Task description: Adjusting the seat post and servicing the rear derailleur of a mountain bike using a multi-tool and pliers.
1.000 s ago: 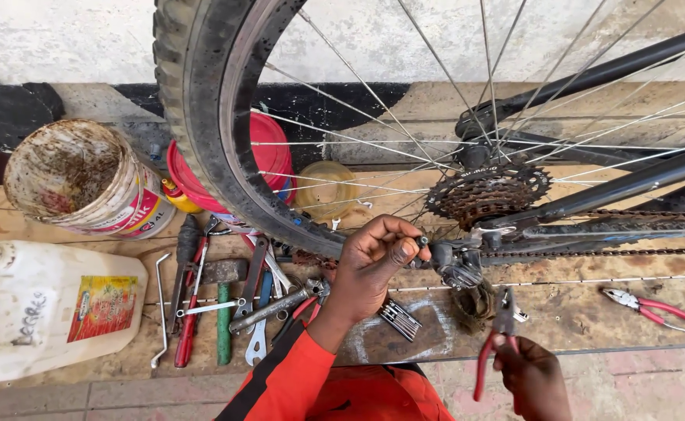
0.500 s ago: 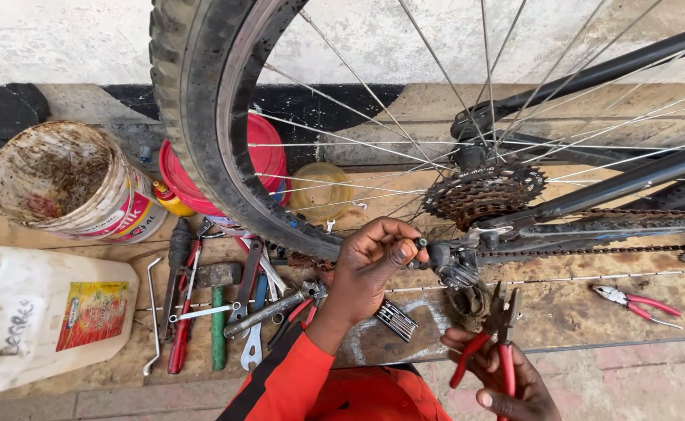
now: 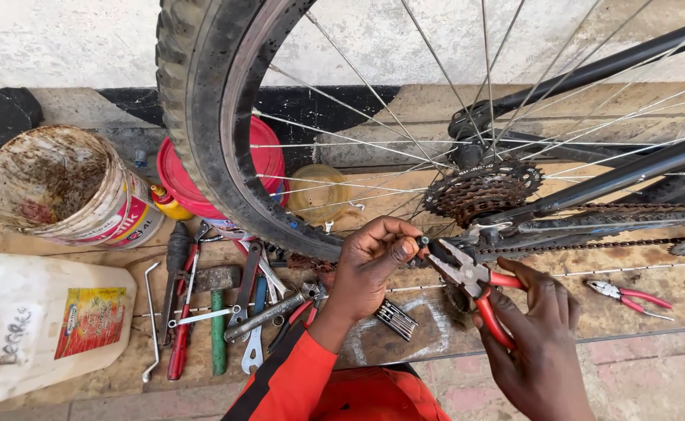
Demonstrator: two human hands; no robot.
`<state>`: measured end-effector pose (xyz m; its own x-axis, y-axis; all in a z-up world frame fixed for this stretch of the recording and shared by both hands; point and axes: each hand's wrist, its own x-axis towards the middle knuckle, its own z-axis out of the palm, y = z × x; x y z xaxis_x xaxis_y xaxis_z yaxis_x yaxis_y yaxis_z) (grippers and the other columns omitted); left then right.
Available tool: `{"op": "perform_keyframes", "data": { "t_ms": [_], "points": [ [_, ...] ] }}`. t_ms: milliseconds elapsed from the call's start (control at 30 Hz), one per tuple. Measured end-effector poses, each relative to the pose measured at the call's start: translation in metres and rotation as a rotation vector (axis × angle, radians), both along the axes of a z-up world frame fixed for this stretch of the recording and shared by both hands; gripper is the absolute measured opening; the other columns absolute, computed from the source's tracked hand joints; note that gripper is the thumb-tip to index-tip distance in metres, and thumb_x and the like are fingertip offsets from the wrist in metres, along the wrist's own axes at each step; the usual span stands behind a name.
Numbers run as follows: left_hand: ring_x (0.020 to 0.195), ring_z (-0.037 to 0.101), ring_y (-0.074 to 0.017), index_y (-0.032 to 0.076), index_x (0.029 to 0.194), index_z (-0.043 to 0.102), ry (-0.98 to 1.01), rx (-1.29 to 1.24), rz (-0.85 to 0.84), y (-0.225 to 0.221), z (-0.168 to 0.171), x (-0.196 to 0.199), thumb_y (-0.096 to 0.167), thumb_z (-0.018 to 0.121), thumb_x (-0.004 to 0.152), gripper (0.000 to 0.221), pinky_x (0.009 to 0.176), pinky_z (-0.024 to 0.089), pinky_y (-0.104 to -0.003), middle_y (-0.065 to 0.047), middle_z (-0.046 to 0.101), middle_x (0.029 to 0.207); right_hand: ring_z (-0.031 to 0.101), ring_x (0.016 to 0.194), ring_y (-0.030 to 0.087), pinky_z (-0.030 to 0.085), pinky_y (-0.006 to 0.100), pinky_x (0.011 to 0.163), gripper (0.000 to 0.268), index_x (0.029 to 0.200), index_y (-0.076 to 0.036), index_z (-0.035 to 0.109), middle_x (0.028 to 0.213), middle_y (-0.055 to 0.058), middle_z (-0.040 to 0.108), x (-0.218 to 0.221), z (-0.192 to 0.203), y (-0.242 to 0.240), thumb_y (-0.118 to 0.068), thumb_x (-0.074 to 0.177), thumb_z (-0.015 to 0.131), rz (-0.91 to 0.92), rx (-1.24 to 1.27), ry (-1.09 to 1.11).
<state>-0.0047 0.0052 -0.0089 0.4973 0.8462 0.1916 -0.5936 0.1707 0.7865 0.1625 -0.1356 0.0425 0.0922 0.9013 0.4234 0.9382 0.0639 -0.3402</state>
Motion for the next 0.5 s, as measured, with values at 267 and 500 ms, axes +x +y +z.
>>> {"op": "perform_keyframes", "data": {
  "t_ms": [267, 500],
  "points": [
    [0.08, 0.058, -0.0066, 0.0, 0.106, 0.067, 0.01, 0.016, 0.017, 0.004, -0.005, -0.001, 0.009, 0.07, 0.09, 0.019, 0.075, 0.048, -0.019, -0.004, 0.066, 0.089, 0.048, 0.11, 0.035, 0.029, 0.047, 0.098, 0.035, 0.107, -0.016, 0.073, 0.136, 0.021, 0.05, 0.014, 0.009, 0.013, -0.016, 0.071, 0.069, 0.066, -0.039, -0.053],
    [0.078, 0.057, -0.0062, 0.0, 0.103, 0.068, 0.041, 0.023, 0.005, 0.008, -0.004, -0.003, 0.007, 0.069, 0.09, 0.015, 0.072, 0.046, -0.018, -0.004, 0.066, 0.087, 0.052, 0.11, 0.033, 0.036, 0.046, 0.095, 0.03, 0.103, -0.016, 0.076, 0.13, 0.017, 0.056, 0.02, 0.014, 0.017, -0.025, 0.074, 0.072, 0.078, -0.116, -0.027]
  ]
}}
